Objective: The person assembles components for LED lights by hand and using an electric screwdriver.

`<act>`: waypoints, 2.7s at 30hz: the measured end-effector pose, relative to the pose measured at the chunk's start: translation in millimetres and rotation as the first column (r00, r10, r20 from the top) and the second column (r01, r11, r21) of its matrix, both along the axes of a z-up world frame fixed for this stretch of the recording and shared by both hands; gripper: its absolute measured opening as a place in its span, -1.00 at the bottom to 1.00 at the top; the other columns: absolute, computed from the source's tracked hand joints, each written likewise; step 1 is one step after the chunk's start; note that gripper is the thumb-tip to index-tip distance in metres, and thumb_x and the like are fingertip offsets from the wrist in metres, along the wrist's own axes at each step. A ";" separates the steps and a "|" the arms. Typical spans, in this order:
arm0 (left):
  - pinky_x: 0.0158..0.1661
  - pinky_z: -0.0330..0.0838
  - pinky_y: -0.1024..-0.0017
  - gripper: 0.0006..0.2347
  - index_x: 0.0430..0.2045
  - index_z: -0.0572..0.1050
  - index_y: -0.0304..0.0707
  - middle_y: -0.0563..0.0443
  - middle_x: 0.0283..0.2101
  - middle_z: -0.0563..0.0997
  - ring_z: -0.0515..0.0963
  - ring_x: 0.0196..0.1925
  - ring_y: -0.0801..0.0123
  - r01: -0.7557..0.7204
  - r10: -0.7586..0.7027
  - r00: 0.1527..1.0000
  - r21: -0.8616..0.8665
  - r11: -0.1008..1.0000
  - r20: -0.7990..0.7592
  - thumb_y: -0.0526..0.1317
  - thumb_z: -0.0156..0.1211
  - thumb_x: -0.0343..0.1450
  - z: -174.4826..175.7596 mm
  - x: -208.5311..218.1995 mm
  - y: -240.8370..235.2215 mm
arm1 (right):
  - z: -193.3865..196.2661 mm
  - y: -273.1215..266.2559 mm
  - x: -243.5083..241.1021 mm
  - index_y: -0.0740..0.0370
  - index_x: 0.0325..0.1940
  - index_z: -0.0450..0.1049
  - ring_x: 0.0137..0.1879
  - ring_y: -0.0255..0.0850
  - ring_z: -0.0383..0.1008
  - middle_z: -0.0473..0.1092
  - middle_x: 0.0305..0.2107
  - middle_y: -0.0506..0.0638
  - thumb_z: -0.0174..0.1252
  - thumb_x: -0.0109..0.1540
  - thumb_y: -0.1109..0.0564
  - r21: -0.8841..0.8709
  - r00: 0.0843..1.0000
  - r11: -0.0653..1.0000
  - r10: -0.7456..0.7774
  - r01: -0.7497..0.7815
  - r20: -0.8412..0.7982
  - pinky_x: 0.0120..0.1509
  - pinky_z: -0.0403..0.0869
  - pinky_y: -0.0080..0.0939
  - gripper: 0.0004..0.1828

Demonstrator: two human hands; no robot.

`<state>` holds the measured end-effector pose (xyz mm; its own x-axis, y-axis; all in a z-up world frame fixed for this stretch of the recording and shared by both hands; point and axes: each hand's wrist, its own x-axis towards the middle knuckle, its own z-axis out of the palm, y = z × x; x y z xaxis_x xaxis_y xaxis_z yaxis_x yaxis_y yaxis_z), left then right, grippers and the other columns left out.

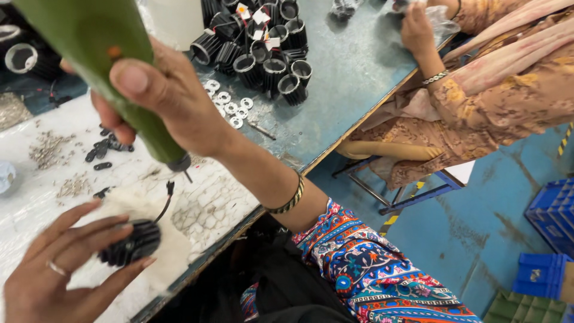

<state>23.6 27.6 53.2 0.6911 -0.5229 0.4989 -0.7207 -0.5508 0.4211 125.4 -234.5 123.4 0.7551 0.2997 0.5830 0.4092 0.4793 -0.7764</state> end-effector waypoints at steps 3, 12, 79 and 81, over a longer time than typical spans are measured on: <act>-0.11 0.60 0.36 -0.53 -0.05 0.56 -0.40 -0.10 -0.09 0.69 0.68 -0.13 0.28 -0.316 0.077 0.784 -0.290 0.903 -0.616 -0.32 0.51 0.14 -25.8 1.5 -22.7 | 0.9 -1.5 -0.7 0.45 0.20 0.34 -0.47 -0.25 0.46 0.44 -0.45 0.10 0.13 0.34 -0.45 0.000 1.000 1.000 -0.013 0.013 -0.006 -0.38 0.50 -0.25 -0.15; -0.15 0.64 0.33 -0.69 -0.10 0.49 -0.49 -0.07 -0.13 0.54 0.63 -0.17 0.35 -0.441 -0.326 0.603 -0.645 0.624 -0.728 -0.54 0.36 0.30 -89.3 37.7 -52.8 | 10.5 -4.0 10.0 0.38 0.17 0.35 -0.50 -0.30 0.49 0.44 -0.45 0.02 0.09 0.31 -0.49 -0.064 0.993 0.996 -0.051 0.058 0.109 -0.42 0.57 -0.29 -0.16; 0.01 0.55 0.54 -0.70 -0.03 0.47 -0.55 -0.10 -0.06 0.58 0.62 -0.05 0.43 -0.607 0.387 0.795 -0.619 0.498 -0.468 -0.45 0.46 0.43 -85.1 -55.6 12.1 | -99.9 24.7 -70.4 0.07 0.35 0.35 0.09 -0.19 0.60 0.53 -0.04 -0.04 0.21 0.19 0.15 -0.721 0.933 0.631 -0.356 0.286 0.058 0.23 0.59 -0.15 -0.39; 0.04 0.53 0.56 -0.70 -0.06 0.46 -0.56 -0.09 -0.04 0.56 0.61 -0.06 0.48 -0.569 0.354 0.822 -0.623 0.537 -0.446 -0.44 0.47 0.42 -82.8 -55.6 9.9 | -89.9 11.4 -65.0 0.10 0.42 0.23 0.25 -0.18 0.41 0.32 0.19 -0.01 0.22 0.13 0.22 -0.684 0.920 0.664 -0.391 0.302 0.027 0.29 0.46 -0.07 -0.25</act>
<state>-32.0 37.5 -29.6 0.8750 0.3461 0.3385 -0.2711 -0.2289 0.9349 60.4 -223.1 33.6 0.9307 0.2755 0.2406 0.3278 -0.3361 -0.8829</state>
